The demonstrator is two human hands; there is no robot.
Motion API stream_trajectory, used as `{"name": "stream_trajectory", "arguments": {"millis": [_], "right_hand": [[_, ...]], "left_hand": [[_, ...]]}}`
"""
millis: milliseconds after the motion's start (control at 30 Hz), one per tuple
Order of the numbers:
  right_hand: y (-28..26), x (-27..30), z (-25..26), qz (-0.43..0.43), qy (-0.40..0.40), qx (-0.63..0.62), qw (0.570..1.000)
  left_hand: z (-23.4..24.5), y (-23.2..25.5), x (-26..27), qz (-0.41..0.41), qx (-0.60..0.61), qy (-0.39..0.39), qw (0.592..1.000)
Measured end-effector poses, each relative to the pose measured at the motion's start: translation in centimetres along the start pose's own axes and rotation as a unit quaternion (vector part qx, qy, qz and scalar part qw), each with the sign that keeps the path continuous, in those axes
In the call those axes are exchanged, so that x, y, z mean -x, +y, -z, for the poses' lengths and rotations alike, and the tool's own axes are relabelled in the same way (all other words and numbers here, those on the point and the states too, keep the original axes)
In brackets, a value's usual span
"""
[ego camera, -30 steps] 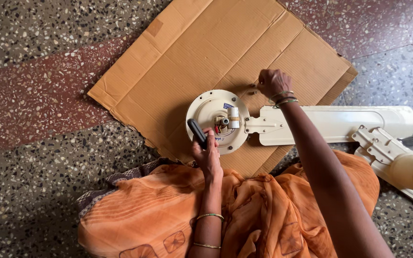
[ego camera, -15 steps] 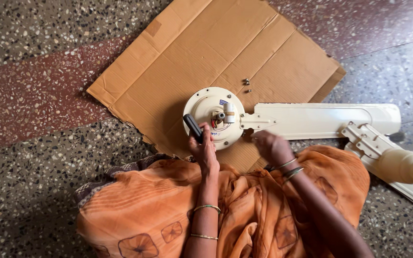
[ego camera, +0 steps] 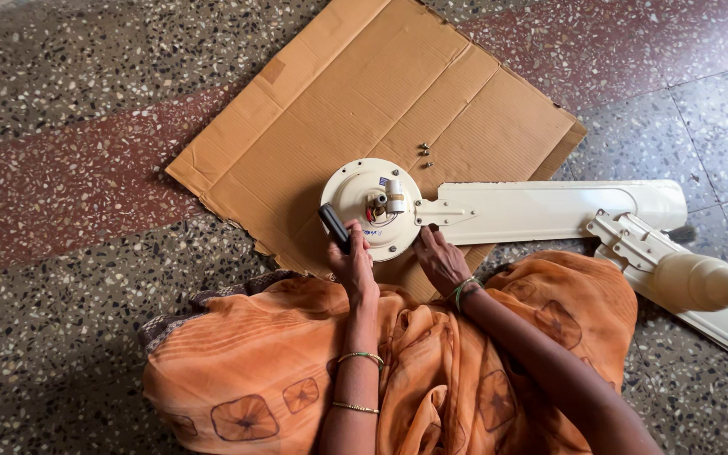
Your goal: The person sits on the floor and uses a screwdriver to remove screws from a ceiling fan motor housing placed on a cardboard sheet. They then use a brush to clean the motor housing and its internal components.
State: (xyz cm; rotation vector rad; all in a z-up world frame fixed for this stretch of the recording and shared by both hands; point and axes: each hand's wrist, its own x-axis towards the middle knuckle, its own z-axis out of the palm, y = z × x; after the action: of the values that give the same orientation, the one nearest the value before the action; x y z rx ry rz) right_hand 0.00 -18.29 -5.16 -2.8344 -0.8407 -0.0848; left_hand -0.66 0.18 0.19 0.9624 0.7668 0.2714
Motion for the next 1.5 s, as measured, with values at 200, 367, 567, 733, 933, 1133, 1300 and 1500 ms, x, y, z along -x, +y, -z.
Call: {"name": "stream_trajectory", "arguments": {"millis": [200, 367, 567, 733, 933, 1133, 1300, 1500], "right_hand": [[1.5, 0.0, 0.6, 0.034, -0.081, -0.046, 0.995], [4.7, -0.4, 1.2, 0.048, -0.05, -0.053, 0.996], [12.6, -9.9, 5.4, -0.072, 0.102, -0.309, 0.943], [16.3, -17.1, 2.0, -0.082, 0.096, -0.249, 0.96], [17.8, -19.7, -1.9, -0.005, 0.073, -0.065, 0.995], [15.9, -19.0, 2.2, -0.027, 0.099, -0.194, 0.976], [13.0, -10.2, 6.6, -0.107, 0.128, -0.166, 0.972], [9.5, 1.1, 7.3, -0.241, 0.058, -0.312, 0.917]], "left_hand": [[-0.2, 0.1, 0.0, -0.003, 0.01, -0.004, 1.0], [0.0, -0.5, -0.6, 0.015, 0.023, 0.013, 1.0], [-0.9, -0.3, -0.5, 0.013, 0.015, 0.007, 1.0], [-0.7, 0.3, -0.7, 0.019, 0.023, 0.024, 0.999], [-1.1, 0.7, -1.2, 0.022, 0.027, 0.032, 0.999], [-1.0, 0.8, -1.5, 0.03, 0.036, 0.033, 0.998], [-0.9, 0.4, -1.7, 0.013, 0.063, 0.02, 0.998], [-1.1, 0.3, -0.4, -0.05, 0.045, -0.032, 0.997]]}}
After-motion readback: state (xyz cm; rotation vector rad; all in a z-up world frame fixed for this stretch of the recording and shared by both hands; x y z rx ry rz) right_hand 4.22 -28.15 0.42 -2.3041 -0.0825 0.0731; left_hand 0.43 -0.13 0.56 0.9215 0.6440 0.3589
